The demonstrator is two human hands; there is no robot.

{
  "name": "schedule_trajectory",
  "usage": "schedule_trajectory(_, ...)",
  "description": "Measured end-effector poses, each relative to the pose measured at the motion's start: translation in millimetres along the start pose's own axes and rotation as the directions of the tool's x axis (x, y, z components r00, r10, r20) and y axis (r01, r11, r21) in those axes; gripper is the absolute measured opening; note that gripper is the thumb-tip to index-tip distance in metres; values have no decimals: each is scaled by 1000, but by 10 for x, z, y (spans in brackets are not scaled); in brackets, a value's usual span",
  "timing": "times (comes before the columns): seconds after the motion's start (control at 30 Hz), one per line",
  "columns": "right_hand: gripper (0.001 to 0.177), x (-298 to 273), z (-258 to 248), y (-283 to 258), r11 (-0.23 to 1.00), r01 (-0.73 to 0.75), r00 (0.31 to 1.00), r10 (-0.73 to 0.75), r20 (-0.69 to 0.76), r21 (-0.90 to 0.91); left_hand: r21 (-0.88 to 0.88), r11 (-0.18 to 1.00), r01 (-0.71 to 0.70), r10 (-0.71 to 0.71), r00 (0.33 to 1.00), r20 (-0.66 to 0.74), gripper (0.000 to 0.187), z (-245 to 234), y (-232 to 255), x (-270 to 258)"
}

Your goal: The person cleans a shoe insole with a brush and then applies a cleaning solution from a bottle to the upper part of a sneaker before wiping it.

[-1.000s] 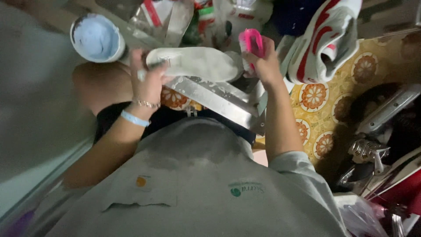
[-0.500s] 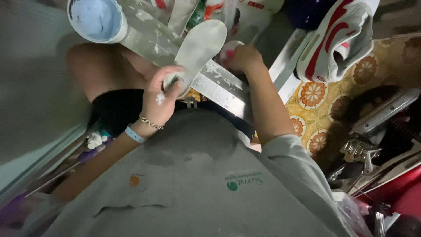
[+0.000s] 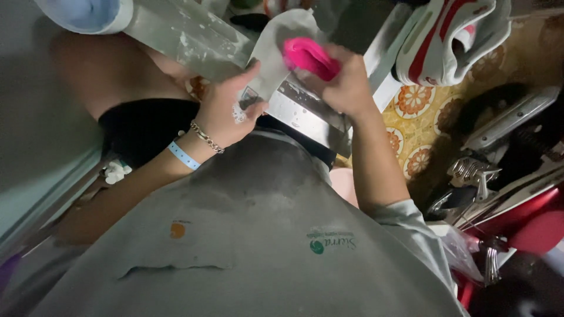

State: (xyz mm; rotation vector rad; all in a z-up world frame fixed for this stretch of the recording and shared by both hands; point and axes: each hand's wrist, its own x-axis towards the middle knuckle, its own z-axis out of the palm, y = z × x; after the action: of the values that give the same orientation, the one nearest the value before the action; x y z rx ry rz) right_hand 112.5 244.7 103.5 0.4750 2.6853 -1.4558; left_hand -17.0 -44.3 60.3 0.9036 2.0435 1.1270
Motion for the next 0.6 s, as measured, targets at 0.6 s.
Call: schedule_trajectory(0.6, 40, 79, 67, -53, 998, 60, 997, -58, 59, -26, -48, 999, 9, -12, 998, -63, 92, 30, -112, -65)
